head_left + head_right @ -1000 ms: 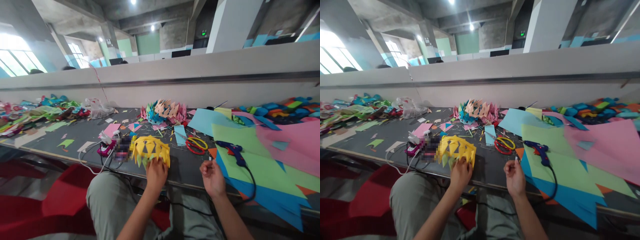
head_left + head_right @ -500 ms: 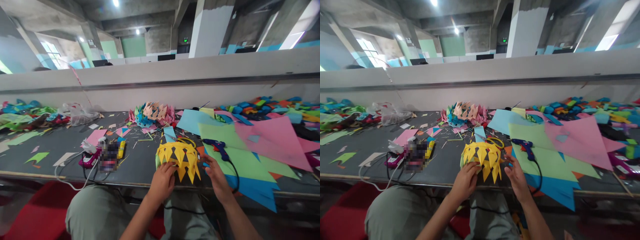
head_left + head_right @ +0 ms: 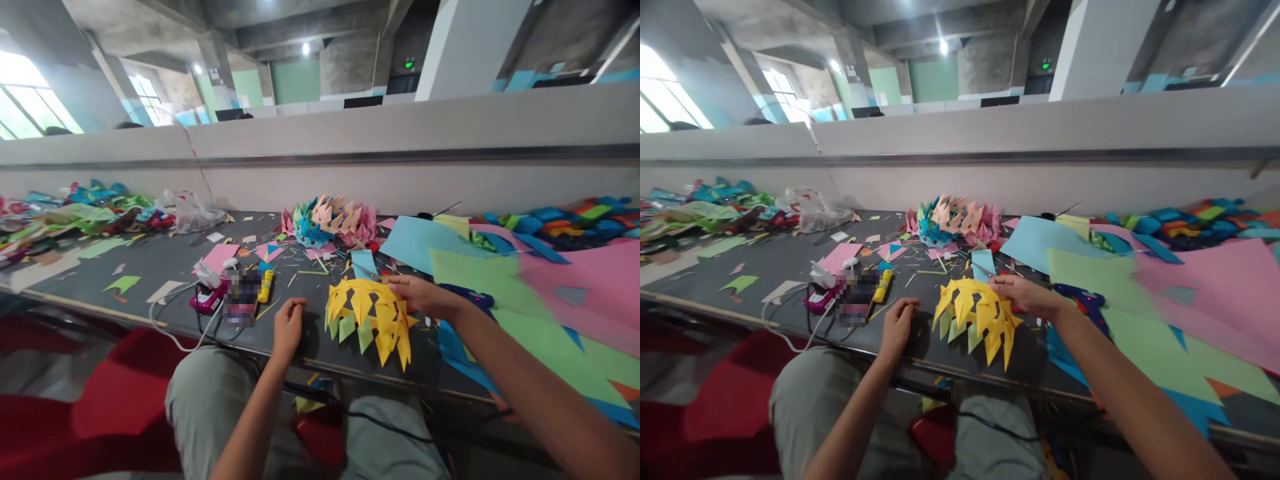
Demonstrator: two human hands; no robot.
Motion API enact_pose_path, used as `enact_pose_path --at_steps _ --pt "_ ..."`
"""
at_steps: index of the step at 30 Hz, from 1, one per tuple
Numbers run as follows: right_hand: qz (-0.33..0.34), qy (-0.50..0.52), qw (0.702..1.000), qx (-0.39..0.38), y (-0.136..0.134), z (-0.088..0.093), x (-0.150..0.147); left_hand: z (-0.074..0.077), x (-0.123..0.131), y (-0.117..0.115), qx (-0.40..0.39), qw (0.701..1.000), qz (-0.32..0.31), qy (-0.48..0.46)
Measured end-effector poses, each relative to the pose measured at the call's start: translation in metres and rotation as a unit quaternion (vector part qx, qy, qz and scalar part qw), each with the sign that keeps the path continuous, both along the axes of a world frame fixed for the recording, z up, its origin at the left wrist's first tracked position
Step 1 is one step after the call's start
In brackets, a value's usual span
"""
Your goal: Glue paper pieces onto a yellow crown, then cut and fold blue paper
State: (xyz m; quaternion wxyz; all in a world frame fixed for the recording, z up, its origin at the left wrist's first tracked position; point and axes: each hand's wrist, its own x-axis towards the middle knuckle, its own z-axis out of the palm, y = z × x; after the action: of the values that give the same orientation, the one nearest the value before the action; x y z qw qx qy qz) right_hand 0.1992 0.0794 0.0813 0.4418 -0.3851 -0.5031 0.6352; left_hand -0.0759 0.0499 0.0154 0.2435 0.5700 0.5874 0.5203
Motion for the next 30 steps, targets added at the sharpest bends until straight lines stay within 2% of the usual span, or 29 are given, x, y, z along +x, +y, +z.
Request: enact_pose_path --at_steps 2,4,6,7,9,12,14,15,17,18,21,24,26,30 --pt "0.131 -0.042 0.990 -0.026 -0.005 0.012 -0.008 -0.004 0.000 0.000 -0.025 1.000 -0.012 -0.010" --pt "0.261 -0.071 0.962 -0.028 -0.007 0.029 -0.017 -0.004 0.002 -0.002 -0.042 0.999 -0.027 -0.021" --pt "0.356 -0.091 0.930 -0.021 0.000 0.049 -0.029 -0.002 0.003 -0.005 -0.053 0.997 -0.038 -0.035" --pt "0.380 -0.092 0.920 -0.008 0.008 0.061 -0.036 -0.001 0.002 -0.006 -0.054 0.997 -0.041 -0.042" --pt "0.338 -0.063 0.938 0.043 0.032 0.085 -0.051 0.001 0.001 -0.006 -0.052 0.996 -0.046 -0.055" --pt "0.180 0.064 0.977 0.092 0.082 0.118 -0.070 0.002 -0.002 -0.006 -0.045 0.996 -0.037 -0.073" --pt "0.038 0.152 0.980 0.121 0.114 0.128 -0.079 0.002 -0.004 -0.006 -0.040 0.995 -0.030 -0.083" --pt "-0.041 0.176 0.976 0.118 0.128 0.127 -0.083 0.002 -0.004 -0.006 -0.039 0.995 -0.028 -0.086" --pt "-0.194 0.155 0.967 0.050 0.147 0.114 -0.087 0.002 -0.004 -0.006 -0.040 0.995 -0.029 -0.089" --pt "-0.219 0.140 0.965 0.025 0.152 0.102 -0.087 0.002 -0.004 -0.007 -0.041 0.995 -0.030 -0.089" --pt "-0.261 0.110 0.959 -0.003 0.150 0.062 -0.075 0.003 -0.005 -0.007 -0.041 0.995 -0.033 -0.089" --pt "-0.317 0.090 0.944 0.012 0.129 0.033 -0.046 0.003 -0.004 -0.008 -0.038 0.994 -0.035 -0.098" --pt "-0.333 0.070 0.940 0.028 0.106 0.023 -0.025 0.002 -0.004 -0.008 -0.036 0.993 -0.037 -0.106" --pt "-0.297 0.006 0.955 0.027 0.046 0.010 0.012 -0.002 -0.007 -0.005 -0.030 0.992 -0.035 -0.121"
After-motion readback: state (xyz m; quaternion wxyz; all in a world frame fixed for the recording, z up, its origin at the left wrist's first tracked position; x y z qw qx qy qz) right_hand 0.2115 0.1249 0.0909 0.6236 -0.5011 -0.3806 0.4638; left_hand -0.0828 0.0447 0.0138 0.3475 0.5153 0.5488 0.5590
